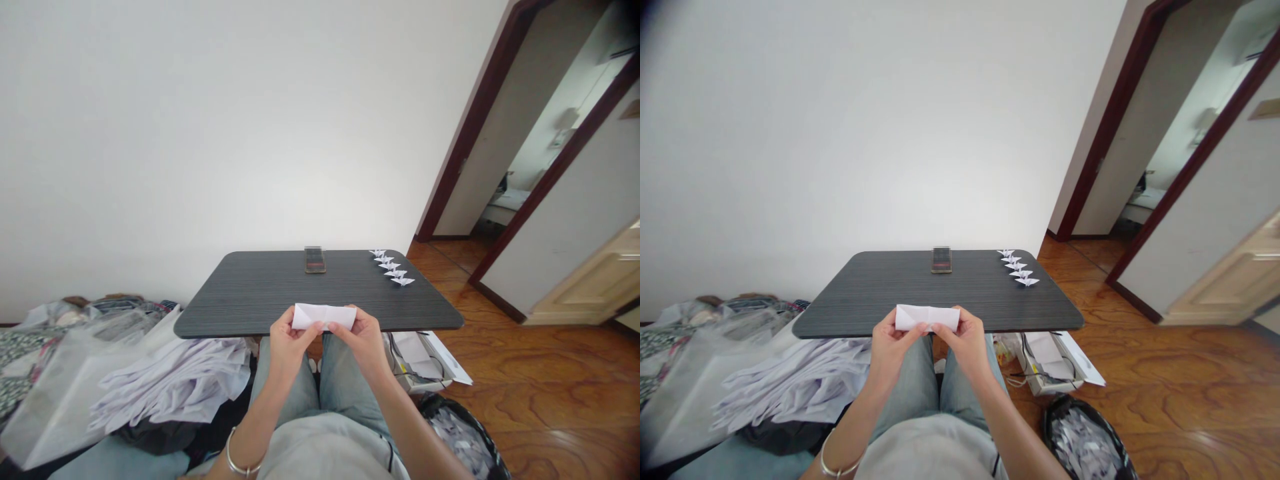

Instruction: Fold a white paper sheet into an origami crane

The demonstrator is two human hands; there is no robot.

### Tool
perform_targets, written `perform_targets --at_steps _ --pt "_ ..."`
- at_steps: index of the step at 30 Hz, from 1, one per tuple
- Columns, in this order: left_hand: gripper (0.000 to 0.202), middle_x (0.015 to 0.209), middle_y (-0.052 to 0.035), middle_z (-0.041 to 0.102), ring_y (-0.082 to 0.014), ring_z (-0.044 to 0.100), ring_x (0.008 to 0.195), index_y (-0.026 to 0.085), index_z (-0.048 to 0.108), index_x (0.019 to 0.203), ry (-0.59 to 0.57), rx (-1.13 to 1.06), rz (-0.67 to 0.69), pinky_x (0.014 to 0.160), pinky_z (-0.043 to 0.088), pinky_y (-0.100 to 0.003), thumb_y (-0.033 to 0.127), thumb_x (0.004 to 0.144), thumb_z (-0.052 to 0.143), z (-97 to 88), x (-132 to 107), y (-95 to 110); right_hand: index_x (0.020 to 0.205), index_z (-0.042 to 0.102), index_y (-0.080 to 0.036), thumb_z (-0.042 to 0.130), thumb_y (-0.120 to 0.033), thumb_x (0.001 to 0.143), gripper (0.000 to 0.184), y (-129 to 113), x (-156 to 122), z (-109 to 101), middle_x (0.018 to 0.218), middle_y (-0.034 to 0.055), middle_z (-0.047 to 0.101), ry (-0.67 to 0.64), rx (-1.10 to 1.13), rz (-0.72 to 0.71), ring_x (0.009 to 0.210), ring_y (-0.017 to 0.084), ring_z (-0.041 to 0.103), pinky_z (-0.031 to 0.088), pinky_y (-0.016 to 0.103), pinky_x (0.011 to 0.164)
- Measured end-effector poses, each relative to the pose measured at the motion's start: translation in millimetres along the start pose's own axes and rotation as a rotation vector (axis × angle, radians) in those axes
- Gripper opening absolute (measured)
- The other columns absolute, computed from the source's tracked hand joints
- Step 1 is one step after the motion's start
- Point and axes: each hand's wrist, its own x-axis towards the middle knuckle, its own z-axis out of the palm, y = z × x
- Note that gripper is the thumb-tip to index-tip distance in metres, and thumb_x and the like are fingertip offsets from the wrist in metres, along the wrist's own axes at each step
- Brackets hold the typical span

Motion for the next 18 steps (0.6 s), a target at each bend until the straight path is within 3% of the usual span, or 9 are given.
perform_targets --at_steps 14,18 --pt "0.025 0.077 -0.0016 0.069 -0.0126 0.062 0.067 0.013 0.064 0.083 -0.040 -0.066 -0.053 0.059 0.050 -0.019 0.022 0.063 0.075 1.6 -2.3 0.2 0.067 0.060 -0.016 0.070 -0.025 0.067 0.013 -8.1 -3.6 3.7 0.063 -0.0019 0.060 0.043 0.013 0.033 0.059 0.013 0.052 0.043 0.025 0.060" --pt "0.028 0.081 -0.0021 0.070 -0.0135 0.063 0.069 0.013 0.064 0.087 -0.015 -0.090 -0.073 0.060 0.050 -0.021 0.022 0.062 0.075 2.1 0.2 -2.3 0.072 0.058 -0.017 0.072 -0.025 0.064 0.018 -6.3 -3.7 4.1 0.065 -0.0024 0.059 0.022 0.059 0.081 0.058 0.013 0.052 0.046 0.022 0.052"
